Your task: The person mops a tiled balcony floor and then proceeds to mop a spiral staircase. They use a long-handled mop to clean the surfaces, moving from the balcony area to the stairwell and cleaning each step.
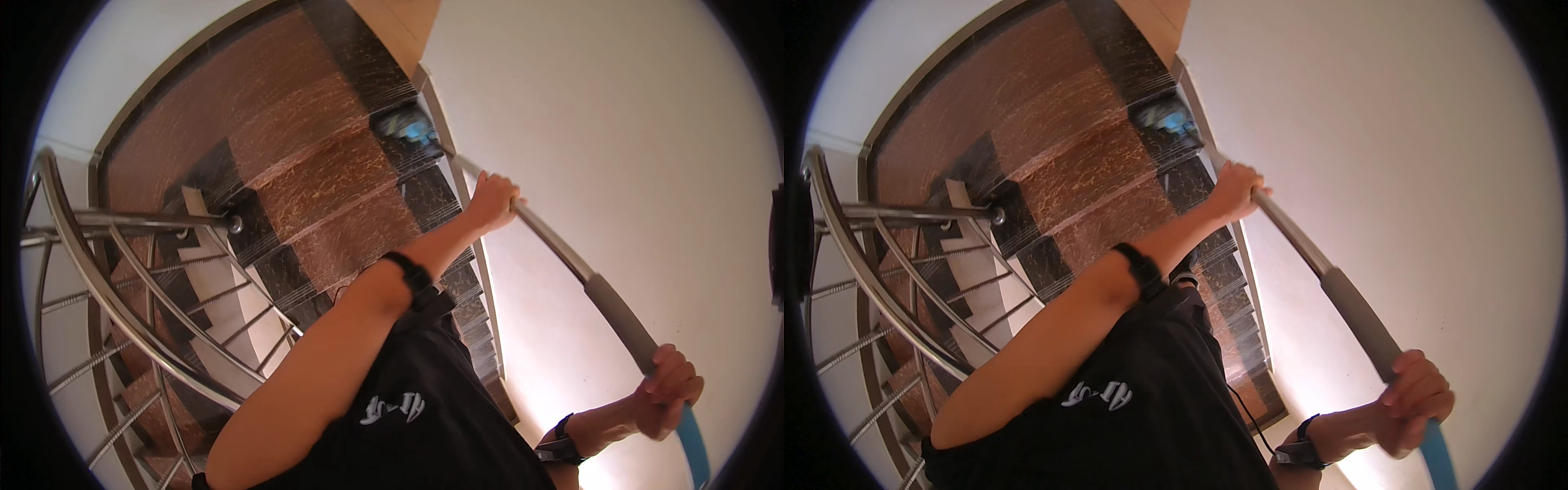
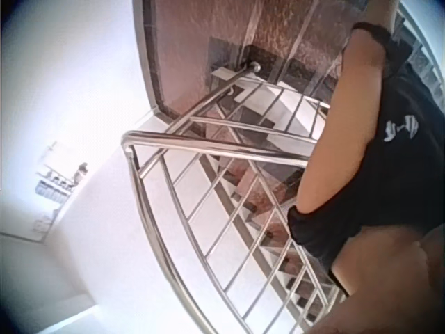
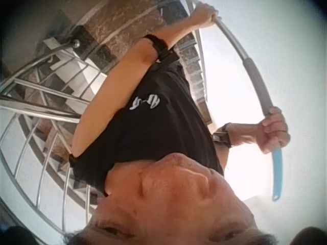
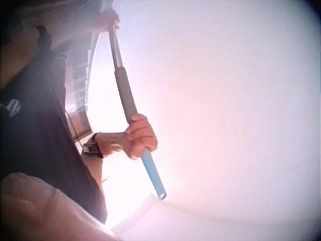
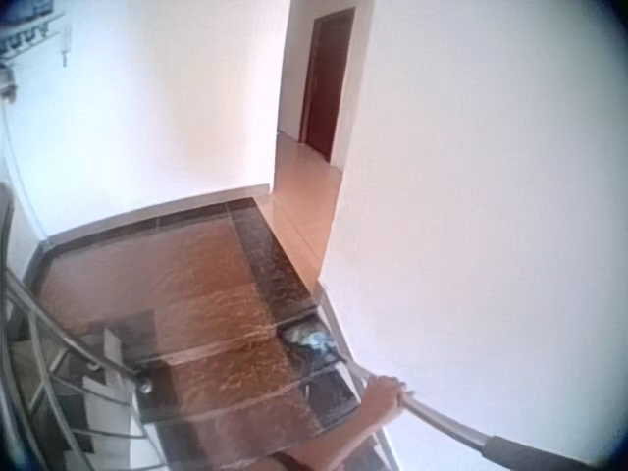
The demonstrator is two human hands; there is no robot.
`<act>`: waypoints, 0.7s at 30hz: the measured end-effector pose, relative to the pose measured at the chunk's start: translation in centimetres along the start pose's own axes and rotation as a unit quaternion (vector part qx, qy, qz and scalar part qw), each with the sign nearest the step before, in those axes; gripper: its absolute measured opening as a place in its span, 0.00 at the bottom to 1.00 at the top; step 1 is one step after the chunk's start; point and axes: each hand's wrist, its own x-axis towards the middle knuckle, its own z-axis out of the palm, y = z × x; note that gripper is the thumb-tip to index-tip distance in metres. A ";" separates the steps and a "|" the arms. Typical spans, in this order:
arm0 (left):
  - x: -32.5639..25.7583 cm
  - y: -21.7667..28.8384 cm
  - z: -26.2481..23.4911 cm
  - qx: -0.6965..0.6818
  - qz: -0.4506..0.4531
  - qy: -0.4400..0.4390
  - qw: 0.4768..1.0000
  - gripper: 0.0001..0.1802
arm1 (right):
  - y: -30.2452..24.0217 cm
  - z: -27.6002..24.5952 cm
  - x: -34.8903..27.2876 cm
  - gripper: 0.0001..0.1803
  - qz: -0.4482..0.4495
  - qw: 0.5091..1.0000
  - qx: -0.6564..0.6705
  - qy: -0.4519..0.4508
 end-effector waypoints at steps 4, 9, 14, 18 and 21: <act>0.1 -0.1 -2.1 0.015 0.048 0.053 0.997 0.18 | -0.3 1.2 4.3 0.15 -0.065 0.991 0.083 0.086; -6.3 0.8 -6.6 0.010 -0.025 0.049 0.998 0.18 | -0.9 -1.2 8.6 0.15 0.014 0.978 0.206 0.000; -13.5 -0.9 -13.2 0.071 -0.088 0.091 0.989 0.16 | 3.5 1.9 8.7 0.15 0.084 0.959 0.269 0.031; -19.1 -3.4 -17.8 0.062 -0.105 0.172 0.977 0.20 | 7.3 9.0 7.4 0.16 0.102 0.953 0.285 0.011; -22.0 -5.9 -19.7 0.111 -0.134 0.176 0.969 0.21 | 9.3 12.6 5.9 0.16 0.126 0.949 0.283 -0.058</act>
